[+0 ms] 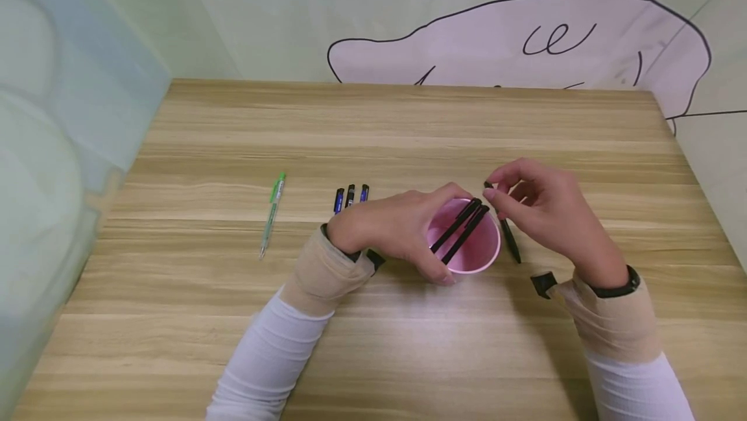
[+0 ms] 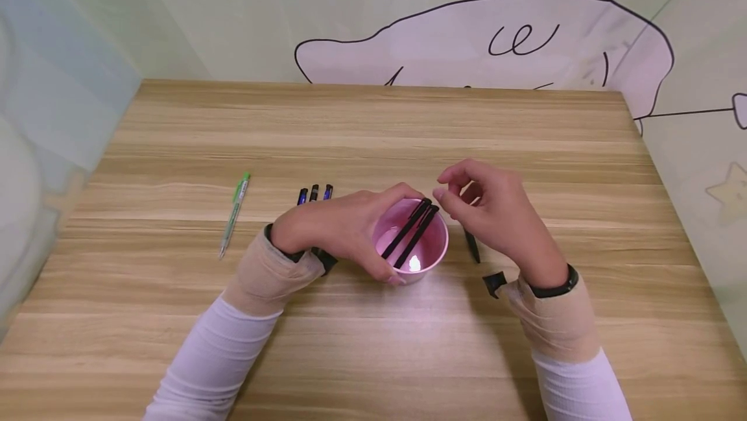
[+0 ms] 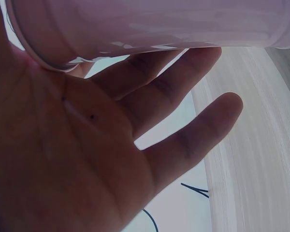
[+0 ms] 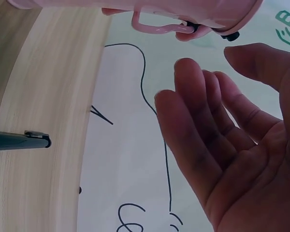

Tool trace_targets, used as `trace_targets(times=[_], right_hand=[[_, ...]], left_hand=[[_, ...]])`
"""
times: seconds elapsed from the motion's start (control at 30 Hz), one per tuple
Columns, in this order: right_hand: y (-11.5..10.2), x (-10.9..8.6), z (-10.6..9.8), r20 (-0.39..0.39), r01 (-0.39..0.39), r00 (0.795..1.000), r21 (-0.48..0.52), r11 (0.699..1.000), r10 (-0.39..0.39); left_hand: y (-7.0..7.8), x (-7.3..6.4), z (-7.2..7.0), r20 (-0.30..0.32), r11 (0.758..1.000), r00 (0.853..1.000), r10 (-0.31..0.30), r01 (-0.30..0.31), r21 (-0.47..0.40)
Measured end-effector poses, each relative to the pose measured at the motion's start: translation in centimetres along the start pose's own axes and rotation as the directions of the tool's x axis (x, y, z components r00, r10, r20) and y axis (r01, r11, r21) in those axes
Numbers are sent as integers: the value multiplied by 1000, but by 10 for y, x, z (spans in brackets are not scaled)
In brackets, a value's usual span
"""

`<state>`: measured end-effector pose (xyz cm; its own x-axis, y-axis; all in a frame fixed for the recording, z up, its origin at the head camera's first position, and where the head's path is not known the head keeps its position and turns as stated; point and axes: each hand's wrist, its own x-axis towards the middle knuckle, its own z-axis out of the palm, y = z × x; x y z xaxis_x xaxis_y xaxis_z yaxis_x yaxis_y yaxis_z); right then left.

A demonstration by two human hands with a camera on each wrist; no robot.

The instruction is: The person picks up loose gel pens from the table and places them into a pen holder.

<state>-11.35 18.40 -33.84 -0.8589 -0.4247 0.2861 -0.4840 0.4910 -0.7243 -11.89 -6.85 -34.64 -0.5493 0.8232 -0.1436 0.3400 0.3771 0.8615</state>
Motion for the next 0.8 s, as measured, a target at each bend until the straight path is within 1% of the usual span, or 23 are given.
trace_targets(times=[0.2,0.6,0.8], right_hand=[[3,0,1,20,-22,1000,-95,995,24],[6,0,-1,29,-51,998,-215,975,59],[9,1,-2,39,-94,994,-248,964,106]], left_hand=[[0,0,0,-1,1000,1000,3,-3,4],[0,0,1,-10,1000,1000,0,0,17],[1,0,0,-14,999,1000,-3,4,43]])
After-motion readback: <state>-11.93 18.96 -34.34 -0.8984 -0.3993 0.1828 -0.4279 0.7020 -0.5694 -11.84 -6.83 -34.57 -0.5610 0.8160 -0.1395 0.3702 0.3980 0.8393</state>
